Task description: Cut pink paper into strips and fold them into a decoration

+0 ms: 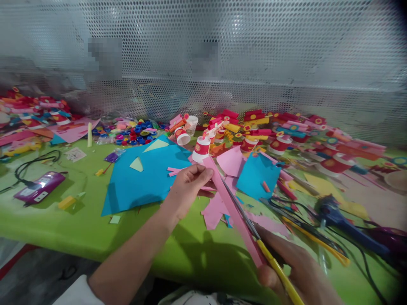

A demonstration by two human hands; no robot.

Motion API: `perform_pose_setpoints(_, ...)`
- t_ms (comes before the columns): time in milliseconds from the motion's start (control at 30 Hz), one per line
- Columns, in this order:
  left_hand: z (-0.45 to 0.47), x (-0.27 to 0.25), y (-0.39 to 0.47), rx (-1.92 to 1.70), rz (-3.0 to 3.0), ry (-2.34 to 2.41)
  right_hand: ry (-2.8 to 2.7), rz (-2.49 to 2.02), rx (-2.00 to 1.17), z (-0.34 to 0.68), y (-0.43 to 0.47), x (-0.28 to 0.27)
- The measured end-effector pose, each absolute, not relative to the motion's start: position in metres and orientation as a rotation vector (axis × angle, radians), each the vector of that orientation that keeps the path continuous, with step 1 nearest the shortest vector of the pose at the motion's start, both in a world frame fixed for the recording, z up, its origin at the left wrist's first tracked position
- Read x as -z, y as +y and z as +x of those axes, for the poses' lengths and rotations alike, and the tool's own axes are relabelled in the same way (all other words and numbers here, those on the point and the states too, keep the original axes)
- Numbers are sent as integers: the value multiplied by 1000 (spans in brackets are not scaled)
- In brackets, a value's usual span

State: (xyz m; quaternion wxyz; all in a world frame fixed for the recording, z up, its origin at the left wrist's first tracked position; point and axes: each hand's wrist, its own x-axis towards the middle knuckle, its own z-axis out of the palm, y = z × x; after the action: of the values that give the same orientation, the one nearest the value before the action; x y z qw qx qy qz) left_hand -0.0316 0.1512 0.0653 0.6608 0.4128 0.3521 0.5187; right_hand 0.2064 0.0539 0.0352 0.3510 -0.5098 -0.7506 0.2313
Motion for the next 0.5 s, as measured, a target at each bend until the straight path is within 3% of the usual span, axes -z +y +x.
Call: perform_pose_setpoints(500, -27, -60, 152, -1155, 831, 768, -1974, -1361, -638, 213, 57, -30)
